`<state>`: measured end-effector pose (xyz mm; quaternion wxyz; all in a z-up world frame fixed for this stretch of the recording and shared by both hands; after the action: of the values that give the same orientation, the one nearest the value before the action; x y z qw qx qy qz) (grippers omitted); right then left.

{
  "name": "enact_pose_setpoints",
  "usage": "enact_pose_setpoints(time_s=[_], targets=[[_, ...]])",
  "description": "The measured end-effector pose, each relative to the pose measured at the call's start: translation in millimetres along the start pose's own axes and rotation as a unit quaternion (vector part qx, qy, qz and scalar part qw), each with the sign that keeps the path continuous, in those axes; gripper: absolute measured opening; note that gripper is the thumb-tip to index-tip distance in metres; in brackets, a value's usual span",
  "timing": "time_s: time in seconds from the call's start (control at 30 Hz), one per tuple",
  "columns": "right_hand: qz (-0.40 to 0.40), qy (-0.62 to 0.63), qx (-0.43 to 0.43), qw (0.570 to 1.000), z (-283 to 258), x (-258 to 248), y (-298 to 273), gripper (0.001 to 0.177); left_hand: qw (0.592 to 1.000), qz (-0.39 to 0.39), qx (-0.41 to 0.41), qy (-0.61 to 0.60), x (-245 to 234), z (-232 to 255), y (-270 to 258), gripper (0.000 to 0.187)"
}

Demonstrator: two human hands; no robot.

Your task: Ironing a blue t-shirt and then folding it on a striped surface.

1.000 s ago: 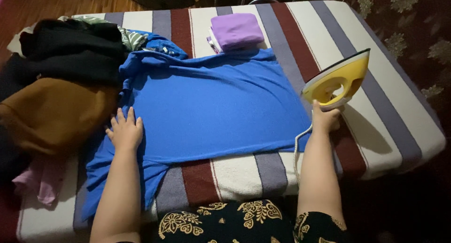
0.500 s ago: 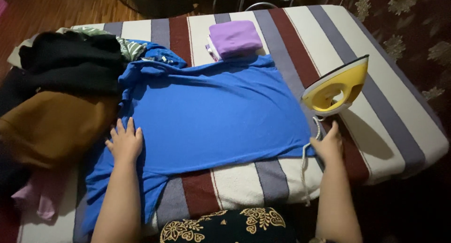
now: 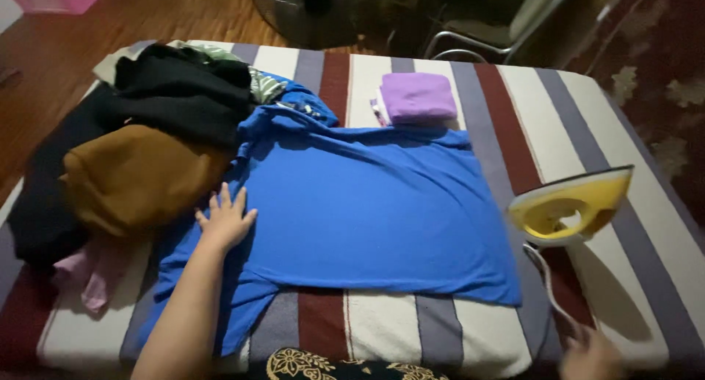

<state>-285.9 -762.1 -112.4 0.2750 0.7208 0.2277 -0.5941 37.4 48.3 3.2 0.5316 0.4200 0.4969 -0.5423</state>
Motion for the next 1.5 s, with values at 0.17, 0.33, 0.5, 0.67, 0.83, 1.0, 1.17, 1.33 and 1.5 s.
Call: enact_pose_setpoints(time_s=[0.17,0.33,0.5,0.67,0.83,1.0,1.17,1.33,1.5], targets=[[0.029,-0.046,0.091,0.994,-14.4,-22.5,17.9,0.062,0.991,-0.117,0.062,0.030,-11.2,3.2,-59.6,0.091],[0.012,0.034,-0.257,0.966,-189.4,-77.3,-52.3,0.070,0.944,-0.274,0.171,0.063,-28.8,22.1,-143.7,0.114],[-0.021,0.108,-0.304,0.946,-252.7,-89.9,-57.6,0.050,0.973,-0.109,0.203,0.002,-13.9,3.8,-157.7,0.079],[-0.043,0.149,-0.238,0.959,-239.4,-96.7,-47.8,0.042,0.960,0.096,0.255,-0.071,-22.6,-0.2,-169.8,0.041],[-0.021,0.294,-0.251,0.922,-223.1,-133.0,-57.6,0.027,0.931,0.220,0.248,-0.150,-46.0,-15.1,-176.4,0.029],[-0.114,0.184,-0.279,0.936,-199.3,-157.8,-63.9,0.053,0.904,0.253,0.321,-0.125,-85.6,-12.1,-202.9,0.027],[-0.205,0.093,-0.318,0.921,-170.5,-124.9,-75.2,0.055,0.945,0.025,0.308,-0.107,-60.7,-9.3,-224.5,0.034],[-0.299,-0.025,-0.256,0.919,-141.6,-87.9,-82.1,0.044,0.950,-0.211,0.229,-0.026,-26.7,-14.5,-244.4,0.035],[-0.433,0.018,-0.240,0.869,-126.4,-70.0,-70.3,0.038,0.900,-0.404,0.116,-0.114,-48.7,-8.0,-241.8,0.065]])
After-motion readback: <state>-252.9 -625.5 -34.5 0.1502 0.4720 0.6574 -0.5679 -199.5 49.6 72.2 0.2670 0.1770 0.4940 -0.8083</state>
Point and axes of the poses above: each hand's wrist, its own y-axis towards the middle knuckle, its own x-axis out of the palm, z = x × y, the point moved 4 cm from there along y, towards the middle knuckle, and after that the axes turned 6 degrees about x, right-handed, at the moved point
